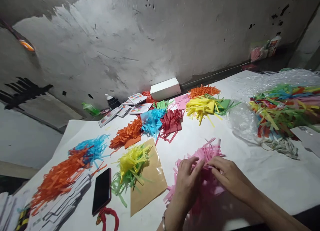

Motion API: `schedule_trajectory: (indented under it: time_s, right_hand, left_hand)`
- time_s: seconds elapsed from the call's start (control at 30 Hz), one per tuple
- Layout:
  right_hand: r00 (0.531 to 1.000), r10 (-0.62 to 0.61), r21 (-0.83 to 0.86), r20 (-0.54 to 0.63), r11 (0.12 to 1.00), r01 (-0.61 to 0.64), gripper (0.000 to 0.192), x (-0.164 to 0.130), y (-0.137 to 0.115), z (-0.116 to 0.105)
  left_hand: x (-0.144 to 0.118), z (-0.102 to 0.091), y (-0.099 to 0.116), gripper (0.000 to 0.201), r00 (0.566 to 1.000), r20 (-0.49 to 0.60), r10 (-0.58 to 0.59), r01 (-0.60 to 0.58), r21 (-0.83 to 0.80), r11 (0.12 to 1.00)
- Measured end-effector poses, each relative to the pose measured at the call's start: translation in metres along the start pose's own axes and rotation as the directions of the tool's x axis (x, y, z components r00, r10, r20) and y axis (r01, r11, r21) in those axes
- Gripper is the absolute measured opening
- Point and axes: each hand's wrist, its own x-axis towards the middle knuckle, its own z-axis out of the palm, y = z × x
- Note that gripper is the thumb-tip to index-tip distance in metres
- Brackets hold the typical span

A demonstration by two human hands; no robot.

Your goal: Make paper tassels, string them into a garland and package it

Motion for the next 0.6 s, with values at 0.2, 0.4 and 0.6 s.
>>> schedule_trajectory:
  time_s: [0.2, 0.4, 0.6]
  right_hand:
    - [0.967, 0.249, 0.361, 0.046, 0.899, -0.249, 0.03, 0.002, 0.006, -0.004]
    - [0.877, 0.403, 0.566, -0.261, 0.8, -0.199, 0.035, 0.004, 0.04, -0.016]
    - [0.768, 0.232, 0.397, -0.597, 0.917, 0.031, 0.031, 0.003, 0.082, -0.065]
  left_hand:
    - [0.005, -0.01, -0.003, 0.018, 0.987, -0.115, 0.111, -0.119, -0.073, 0.99]
    - [0.0, -0.042, -0.02, 0.019, 1.0, -0.016, 0.019, -0.022, -0.2, 0.98]
    - [0.013, -0.087, -0.064, 0.017, 0.752, -0.075, -0.655, 0.514, -0.556, 0.653]
